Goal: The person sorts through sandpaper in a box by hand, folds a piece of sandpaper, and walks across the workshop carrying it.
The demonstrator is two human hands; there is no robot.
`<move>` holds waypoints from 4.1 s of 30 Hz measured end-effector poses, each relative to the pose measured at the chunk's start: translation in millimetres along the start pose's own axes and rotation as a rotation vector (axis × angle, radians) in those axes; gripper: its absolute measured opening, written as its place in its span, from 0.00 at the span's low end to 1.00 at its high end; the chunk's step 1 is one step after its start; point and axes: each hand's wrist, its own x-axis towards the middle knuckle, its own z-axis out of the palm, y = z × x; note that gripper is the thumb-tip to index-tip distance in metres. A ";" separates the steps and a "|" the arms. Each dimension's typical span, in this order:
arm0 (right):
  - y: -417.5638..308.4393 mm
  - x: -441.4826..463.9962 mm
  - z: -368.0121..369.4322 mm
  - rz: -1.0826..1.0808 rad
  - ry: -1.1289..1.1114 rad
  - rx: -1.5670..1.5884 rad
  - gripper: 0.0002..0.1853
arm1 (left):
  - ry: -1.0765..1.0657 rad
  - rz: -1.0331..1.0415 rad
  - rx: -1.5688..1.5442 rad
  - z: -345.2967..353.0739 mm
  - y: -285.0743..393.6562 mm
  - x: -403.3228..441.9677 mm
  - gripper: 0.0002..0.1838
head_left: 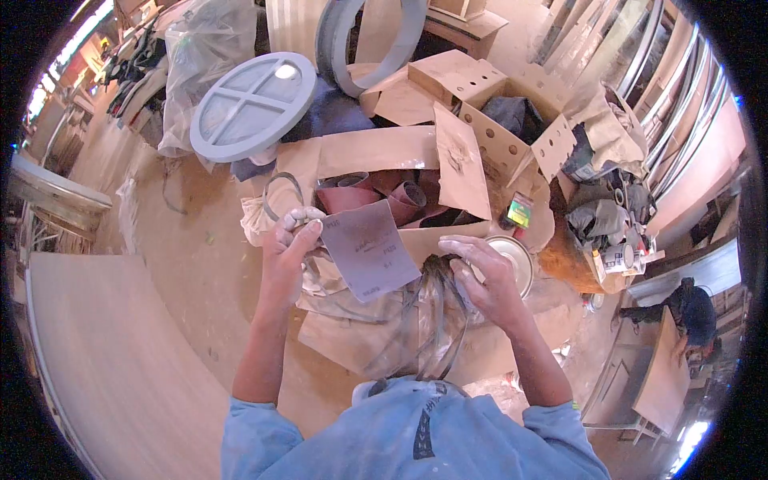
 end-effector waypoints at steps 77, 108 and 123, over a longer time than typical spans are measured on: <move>88.6 201.2 49.9 0.122 -0.762 -0.786 0.09 | -1.042 0.335 1.305 -6.7 -228.7 191.1 0.08; 112.5 174.1 78.9 -0.141 -0.710 -0.756 0.10 | -0.152 0.380 0.788 -31.1 -133.7 220.5 0.18; 120.7 173.6 72.7 -0.291 -0.761 -0.693 0.09 | -0.318 -0.062 0.869 53.2 -190.0 235.7 0.35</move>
